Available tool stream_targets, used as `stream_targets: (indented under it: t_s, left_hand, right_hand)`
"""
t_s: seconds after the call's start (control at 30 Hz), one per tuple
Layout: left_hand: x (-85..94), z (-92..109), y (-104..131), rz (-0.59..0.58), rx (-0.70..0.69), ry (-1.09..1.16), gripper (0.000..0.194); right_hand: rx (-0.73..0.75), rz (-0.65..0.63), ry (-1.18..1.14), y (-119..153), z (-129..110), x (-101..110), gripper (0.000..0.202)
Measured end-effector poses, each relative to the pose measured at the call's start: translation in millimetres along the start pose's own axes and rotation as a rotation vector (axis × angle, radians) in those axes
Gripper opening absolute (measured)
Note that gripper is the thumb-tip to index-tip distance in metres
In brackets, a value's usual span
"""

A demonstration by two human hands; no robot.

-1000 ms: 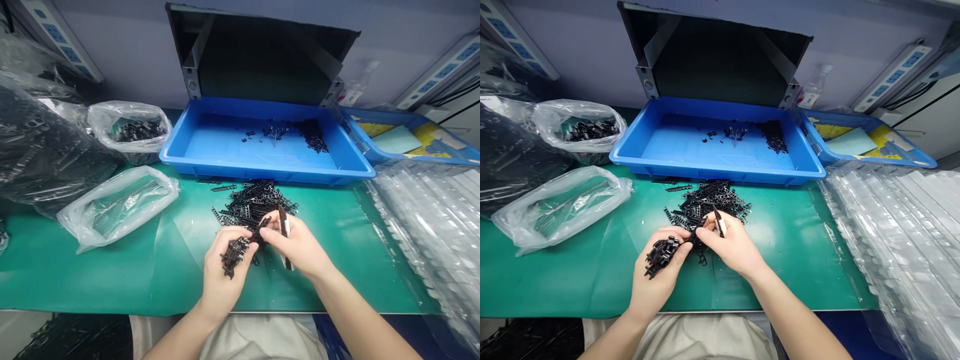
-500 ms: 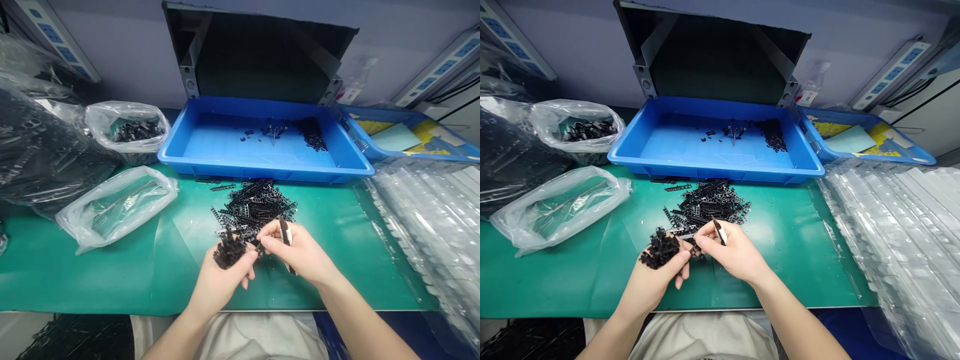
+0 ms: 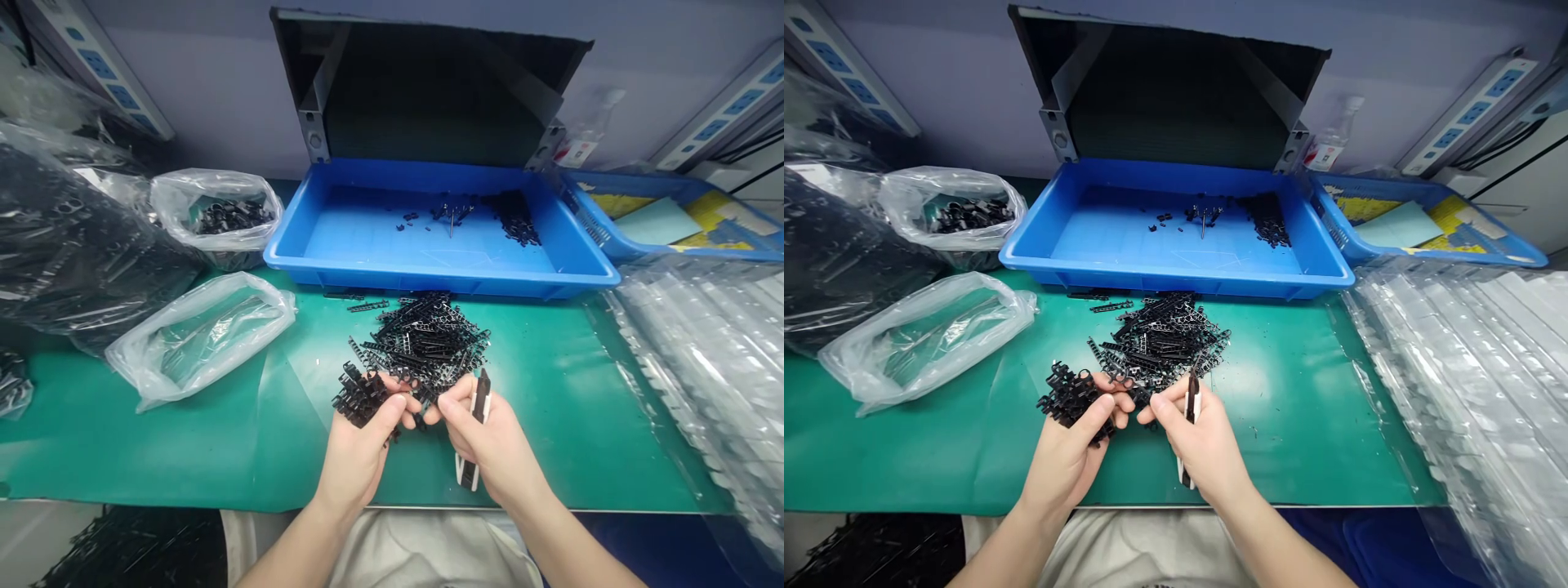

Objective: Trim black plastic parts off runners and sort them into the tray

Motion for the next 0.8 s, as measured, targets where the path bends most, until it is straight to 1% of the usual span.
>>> stream_targets:
  t_s: [0.1, 0.2, 0.33, 0.4, 0.47, 0.53, 0.6, 0.67, 0.7, 0.8]
  left_hand:
    - [0.4, -2.5, 0.9, 0.019, -0.008, -0.046, 0.017]
    - [-0.9, -6.3, 3.9, 0.006, 0.004, -0.062, 0.014]
    - [-4.1, -11.0, 8.7, -0.036, 0.045, -0.070, 0.014]
    - [-4.2, -13.1, 9.5, -0.057, 0.054, -0.124, 0.015]
    - [-3.5, -14.7, 9.1, -0.083, 0.057, -0.189, 0.017]
    - [-0.4, -13.4, 7.5, -0.084, 0.037, -0.241, 0.018]
    - [3.4, -9.6, 5.5, -0.068, 0.006, -0.281, 0.018]
    - [5.0, -6.5, 4.3, -0.073, 0.000, -0.311, 0.019]
    - [4.7, -5.6, 4.1, -0.086, 0.005, -0.320, 0.020]
    - [3.0, -4.1, 3.8, -0.126, 0.025, -0.340, 0.021]
  right_hand:
    - [0.101, 0.025, 0.103, 6.3, -3.9, -1.6, 0.026]
    - [0.182, 0.022, 0.183, 12.8, -5.6, -6.0, 0.025]
    - [0.164, -0.013, 0.295, 18.5, -0.8, -12.4, 0.025]
    - [0.165, -0.059, 0.347, 20.0, -2.0, -15.7, 0.022]
    - [0.204, -0.123, 0.410, 20.4, -7.6, -18.3, 0.020]
    - [0.288, -0.155, 0.513, 19.2, -17.6, -16.3, 0.019]
    - [0.414, -0.141, 0.672, 17.2, -30.6, -10.4, 0.016]
    - [0.565, -0.135, 0.842, 17.4, -43.1, -6.6, 0.023]
    - [0.633, -0.151, 0.912, 18.6, -47.4, -6.6, 0.028]
    - [0.765, -0.220, 1.054, 22.8, -53.0, -9.9, 0.033]
Point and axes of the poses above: each hand's wrist, its own y-axis away from the middle knuckle, its own x-axis out of the back of the hand, z = x × y, the point moved 8 cm from there along -y, towards the middle knuckle, and after that the axes turned 9 degrees about z, right-handed, at the moved point
